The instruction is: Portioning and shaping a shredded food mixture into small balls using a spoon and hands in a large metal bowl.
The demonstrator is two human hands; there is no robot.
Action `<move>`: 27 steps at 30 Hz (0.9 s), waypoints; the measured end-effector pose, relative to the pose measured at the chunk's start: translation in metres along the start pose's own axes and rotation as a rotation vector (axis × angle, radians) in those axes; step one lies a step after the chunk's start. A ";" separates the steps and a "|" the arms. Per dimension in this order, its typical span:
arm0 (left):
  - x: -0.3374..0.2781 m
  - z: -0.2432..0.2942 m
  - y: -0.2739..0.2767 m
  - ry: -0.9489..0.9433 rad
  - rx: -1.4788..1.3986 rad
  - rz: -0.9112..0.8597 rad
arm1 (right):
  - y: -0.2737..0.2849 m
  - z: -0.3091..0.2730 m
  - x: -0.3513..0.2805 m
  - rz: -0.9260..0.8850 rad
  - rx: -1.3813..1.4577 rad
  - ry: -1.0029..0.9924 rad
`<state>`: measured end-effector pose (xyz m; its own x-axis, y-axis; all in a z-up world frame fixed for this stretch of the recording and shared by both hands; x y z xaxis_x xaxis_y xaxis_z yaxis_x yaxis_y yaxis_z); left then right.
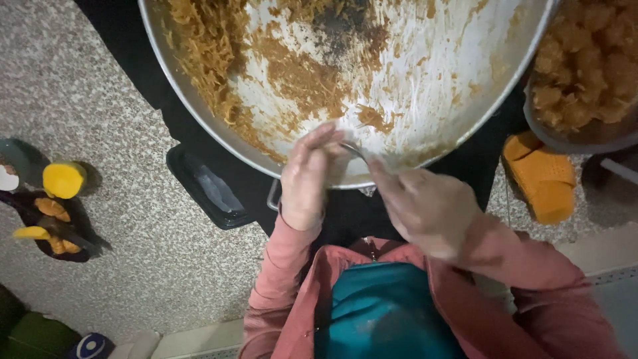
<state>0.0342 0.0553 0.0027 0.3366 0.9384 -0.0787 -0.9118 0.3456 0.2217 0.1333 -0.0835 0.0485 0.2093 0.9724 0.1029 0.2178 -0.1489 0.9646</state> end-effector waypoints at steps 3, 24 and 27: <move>-0.006 -0.010 -0.021 0.427 -0.545 -0.104 | -0.033 -0.017 -0.008 0.115 -0.003 0.040; 0.009 -0.022 -0.021 0.087 0.189 -0.188 | 0.075 0.074 0.001 0.231 0.391 -0.237; -0.025 -0.022 -0.107 0.191 -0.089 -0.425 | 0.101 0.107 -0.039 0.292 -0.157 -0.209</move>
<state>0.1185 -0.0052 -0.0403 0.6428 0.6943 -0.3235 -0.7217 0.6905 0.0480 0.2490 -0.1560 0.1161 0.4343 0.8333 0.3421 -0.0243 -0.3689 0.9292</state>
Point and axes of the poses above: each hand's wrist, its own x-axis towards the middle knuckle, its own y-axis out of the back of the hand, z = x × y, the point moved 9 cm from there along x, towards the middle knuckle, and after that the axes turned 14 degrees about z, right-handed, at the moved point
